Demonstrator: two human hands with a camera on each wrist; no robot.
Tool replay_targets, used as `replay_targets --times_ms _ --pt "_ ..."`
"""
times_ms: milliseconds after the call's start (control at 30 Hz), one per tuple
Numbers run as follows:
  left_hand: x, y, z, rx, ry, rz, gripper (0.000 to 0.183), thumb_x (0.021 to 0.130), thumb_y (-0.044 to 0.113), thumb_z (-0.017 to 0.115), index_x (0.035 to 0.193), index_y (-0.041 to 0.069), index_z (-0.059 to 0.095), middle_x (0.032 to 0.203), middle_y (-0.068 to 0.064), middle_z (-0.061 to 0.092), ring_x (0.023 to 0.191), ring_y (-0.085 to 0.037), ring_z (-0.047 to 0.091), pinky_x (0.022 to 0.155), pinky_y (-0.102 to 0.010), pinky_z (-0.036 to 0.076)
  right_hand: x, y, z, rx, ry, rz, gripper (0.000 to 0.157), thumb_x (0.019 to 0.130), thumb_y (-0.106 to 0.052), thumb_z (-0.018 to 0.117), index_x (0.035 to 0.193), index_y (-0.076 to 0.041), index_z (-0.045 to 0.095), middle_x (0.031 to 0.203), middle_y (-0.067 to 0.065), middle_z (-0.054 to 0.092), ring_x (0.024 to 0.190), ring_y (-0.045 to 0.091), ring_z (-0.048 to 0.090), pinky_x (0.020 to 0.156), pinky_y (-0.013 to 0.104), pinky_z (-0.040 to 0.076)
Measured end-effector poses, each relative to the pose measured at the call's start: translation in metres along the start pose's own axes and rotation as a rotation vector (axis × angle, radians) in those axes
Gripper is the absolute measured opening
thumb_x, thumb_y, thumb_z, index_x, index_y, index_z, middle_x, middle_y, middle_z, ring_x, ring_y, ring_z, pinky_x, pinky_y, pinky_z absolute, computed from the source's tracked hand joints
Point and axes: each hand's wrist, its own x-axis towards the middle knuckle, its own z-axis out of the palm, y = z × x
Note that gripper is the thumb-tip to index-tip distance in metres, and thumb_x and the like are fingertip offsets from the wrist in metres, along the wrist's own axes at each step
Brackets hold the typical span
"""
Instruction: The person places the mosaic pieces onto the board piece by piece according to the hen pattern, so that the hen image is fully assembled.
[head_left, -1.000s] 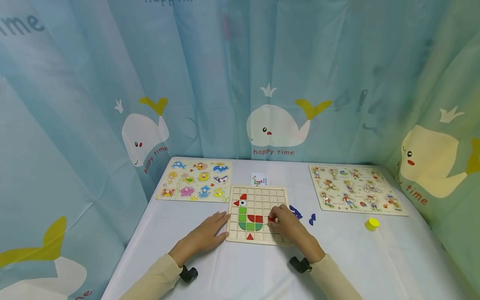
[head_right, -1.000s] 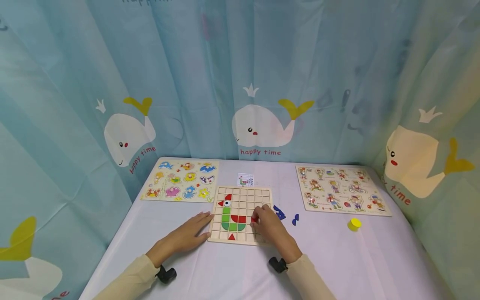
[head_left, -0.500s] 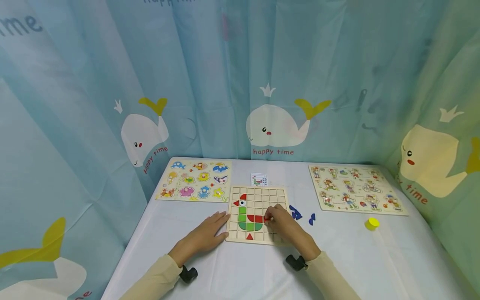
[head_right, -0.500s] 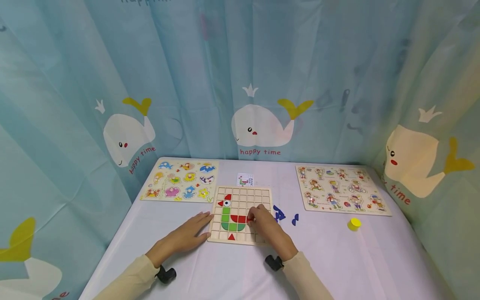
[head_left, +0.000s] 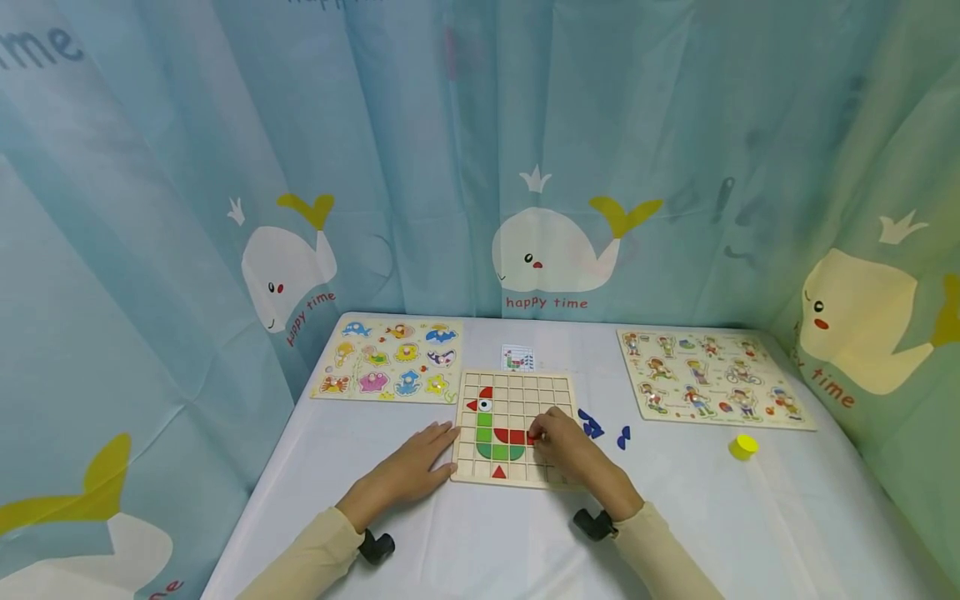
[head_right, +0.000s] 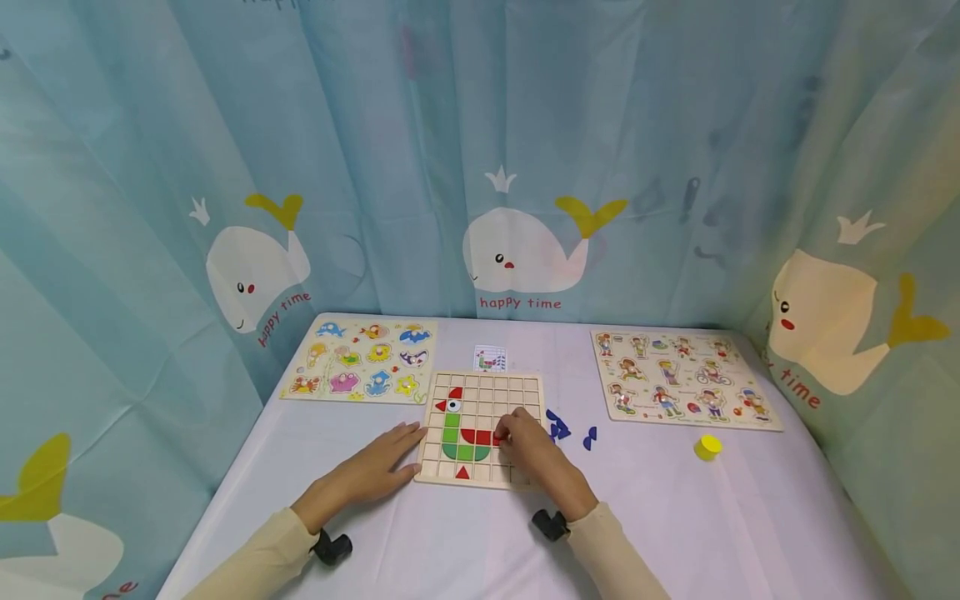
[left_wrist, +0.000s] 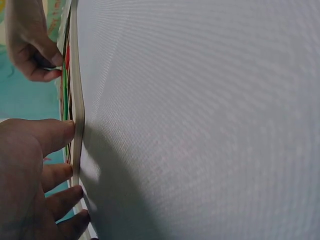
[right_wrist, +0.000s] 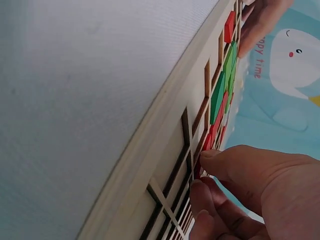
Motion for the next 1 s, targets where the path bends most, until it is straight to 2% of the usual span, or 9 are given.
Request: replay_targets --times_ms 233,400,600,767,867,1000 --pt "-0.001 0.002 -0.003 -0.01 0.001 0.001 0.065 0.108 0.038 0.059 0.164 0.014 0.039 0.17 -0.01 0.037 0.16 -0.033 0.028 0.13 -0.055 0.028 0.0 0.002 0.001 -0.003 0.018 -0.002 0.011 0.092 0.006 0.074 0.095 -0.005 0.073 0.099 0.005 0.057 0.086 0.015 0.053 0.074 0.031 0.053" --pt "-0.001 0.002 -0.003 -0.013 0.001 0.005 0.064 0.108 0.038 0.058 0.164 0.014 0.039 0.17 -0.011 0.036 0.16 -0.034 0.028 0.13 -0.055 0.028 -0.001 0.007 -0.008 0.008 0.005 0.032 0.008 0.095 0.0 0.074 0.1 -0.006 0.074 0.104 0.008 0.059 0.089 0.018 0.056 0.078 0.035 0.055" --pt "-0.001 0.002 -0.002 -0.01 0.001 0.001 0.065 0.108 0.038 0.059 0.164 0.014 0.039 0.17 -0.01 0.036 0.16 -0.033 0.028 0.13 -0.055 0.028 0.002 0.03 -0.029 -0.048 0.049 0.062 0.019 0.096 0.0 0.073 0.115 0.0 0.07 0.111 0.018 0.061 0.097 0.029 0.063 0.087 0.049 0.058" --pt "-0.001 0.001 -0.002 -0.018 -0.003 -0.006 0.065 0.108 0.038 0.059 0.164 0.014 0.039 0.171 -0.01 0.036 0.16 -0.033 0.028 0.129 -0.055 0.028 0.008 0.055 -0.043 -0.157 0.102 0.122 0.029 0.094 -0.005 0.076 0.12 0.003 0.068 0.115 0.026 0.063 0.1 0.039 0.063 0.083 0.057 0.054" --pt "-0.001 0.001 -0.002 -0.02 -0.005 -0.004 0.065 0.108 0.039 0.059 0.164 0.014 0.039 0.171 -0.01 0.036 0.16 -0.034 0.027 0.13 -0.055 0.028 0.011 0.067 -0.046 -0.191 0.073 0.178 0.026 0.096 -0.01 0.076 0.118 0.001 0.069 0.113 0.024 0.064 0.102 0.04 0.063 0.085 0.059 0.053" --pt "-0.001 0.0 -0.001 -0.014 -0.003 0.003 0.065 0.108 0.039 0.058 0.165 0.014 0.039 0.171 -0.01 0.035 0.16 -0.034 0.027 0.13 -0.055 0.028 0.013 0.075 -0.048 -0.184 0.018 0.218 0.019 0.098 -0.012 0.074 0.114 -0.001 0.07 0.107 0.018 0.065 0.098 0.035 0.063 0.084 0.058 0.051"
